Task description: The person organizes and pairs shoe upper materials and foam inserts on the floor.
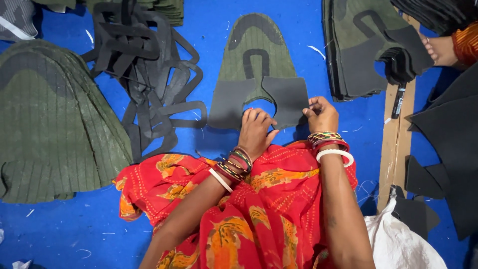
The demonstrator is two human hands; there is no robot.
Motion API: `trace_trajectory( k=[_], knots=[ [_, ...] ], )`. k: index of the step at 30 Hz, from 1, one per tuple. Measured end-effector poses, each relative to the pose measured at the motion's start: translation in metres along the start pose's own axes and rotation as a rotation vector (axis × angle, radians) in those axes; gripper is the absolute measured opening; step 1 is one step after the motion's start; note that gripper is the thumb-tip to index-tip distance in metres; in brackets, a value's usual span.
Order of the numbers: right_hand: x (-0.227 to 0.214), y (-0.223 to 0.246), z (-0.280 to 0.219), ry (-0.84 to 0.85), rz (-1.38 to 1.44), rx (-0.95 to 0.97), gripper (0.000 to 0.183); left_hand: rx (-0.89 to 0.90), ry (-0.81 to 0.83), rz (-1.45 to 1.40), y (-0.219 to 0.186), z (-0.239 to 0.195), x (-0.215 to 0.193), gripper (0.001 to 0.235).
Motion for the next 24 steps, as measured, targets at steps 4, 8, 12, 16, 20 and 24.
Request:
trace_trajectory(
  k=[4, 8, 12, 16, 20, 24],
  knots=[
    [0.002, 0.001, 0.002, -0.003, -0.011, -0.012, 0.027, 0.007, 0.001, 0.009, 0.001, -0.001, 0.003, 0.025],
    [0.001, 0.002, 0.005, -0.021, -0.033, -0.019, 0.027, 0.009, 0.011, 0.016, 0.002, 0.000, 0.004, 0.025],
    [0.003, 0.001, 0.006, -0.014, -0.030, 0.003, 0.025, 0.008, 0.024, 0.030, 0.002, -0.001, 0.005, 0.025],
    [0.003, 0.012, 0.000, -0.034, -0.063, -0.061, 0.028, 0.010, 0.029, 0.049, 0.000, 0.000, 0.003, 0.025],
    [0.008, 0.048, -0.024, -0.043, -0.349, 0.052, 0.045, 0.007, 0.084, 0.000, 0.006, 0.010, -0.004, 0.035],
    [0.058, 0.083, -0.042, -0.176, -0.519, -0.545, 0.070, 0.061, 0.125, 0.170, 0.023, 0.028, -0.017, 0.052]
  ],
)
Point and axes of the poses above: each hand's wrist, its own z-axis towards the middle knuckle, its own x-axis out of the palm, y = z × x, the point moved 10 cm from there along z, towards the middle knuckle, and after that the axes turned 14 degrees about x, right-handed, at the moved point
